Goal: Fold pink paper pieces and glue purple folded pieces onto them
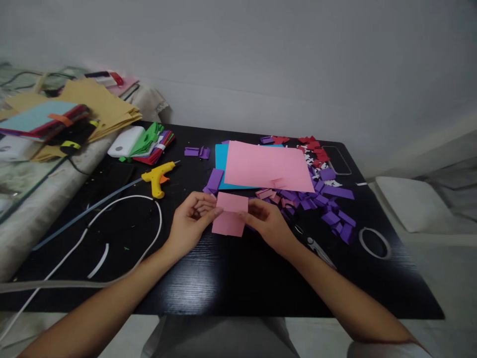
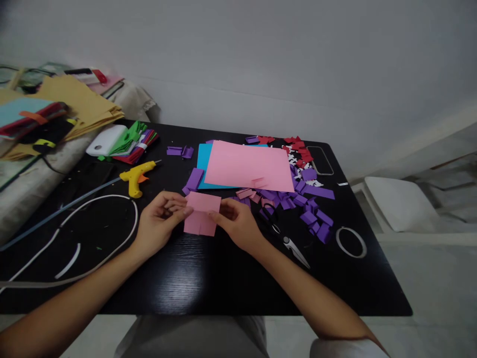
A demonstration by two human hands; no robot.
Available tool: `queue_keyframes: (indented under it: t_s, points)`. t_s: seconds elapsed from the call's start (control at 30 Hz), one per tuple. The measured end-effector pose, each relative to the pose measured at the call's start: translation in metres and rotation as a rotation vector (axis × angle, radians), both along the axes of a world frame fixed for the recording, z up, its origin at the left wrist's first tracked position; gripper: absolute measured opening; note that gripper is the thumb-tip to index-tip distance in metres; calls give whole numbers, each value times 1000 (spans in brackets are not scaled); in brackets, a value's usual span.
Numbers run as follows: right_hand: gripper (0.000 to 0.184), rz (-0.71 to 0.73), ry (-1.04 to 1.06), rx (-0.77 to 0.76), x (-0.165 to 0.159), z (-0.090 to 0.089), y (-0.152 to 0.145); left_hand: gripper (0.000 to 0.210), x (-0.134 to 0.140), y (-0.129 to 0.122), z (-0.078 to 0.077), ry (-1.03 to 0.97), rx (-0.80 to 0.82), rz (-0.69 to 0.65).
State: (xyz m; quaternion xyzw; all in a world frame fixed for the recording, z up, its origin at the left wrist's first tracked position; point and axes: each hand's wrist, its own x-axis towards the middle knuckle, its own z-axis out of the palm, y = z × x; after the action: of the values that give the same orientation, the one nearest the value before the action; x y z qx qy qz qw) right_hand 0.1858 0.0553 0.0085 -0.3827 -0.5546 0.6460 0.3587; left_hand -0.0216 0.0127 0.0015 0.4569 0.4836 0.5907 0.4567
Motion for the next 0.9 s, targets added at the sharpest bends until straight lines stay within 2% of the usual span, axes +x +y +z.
queue_keyframes:
  t_s: [0.23,0.37,0.47,0.63,0.9]
  points:
    - [30,-45,28,120,-9,-5,4,39,-4,4,-3,-83,-82,-95]
    - [34,-53,-21,139,-8,-15,-1,27,-4,6,-9,31,-121,-212]
    - [32,-45,-24,128,-6,-23,-5,25,-2,6,-14,132,-101,-245]
    - [24,-60,-35,83,-4,-27,-9,15,0,2,-18,119,-69,-273]
    - [15,-55,39,38,-1,-16,-7,8,-2,0,-13,147,21,-198]
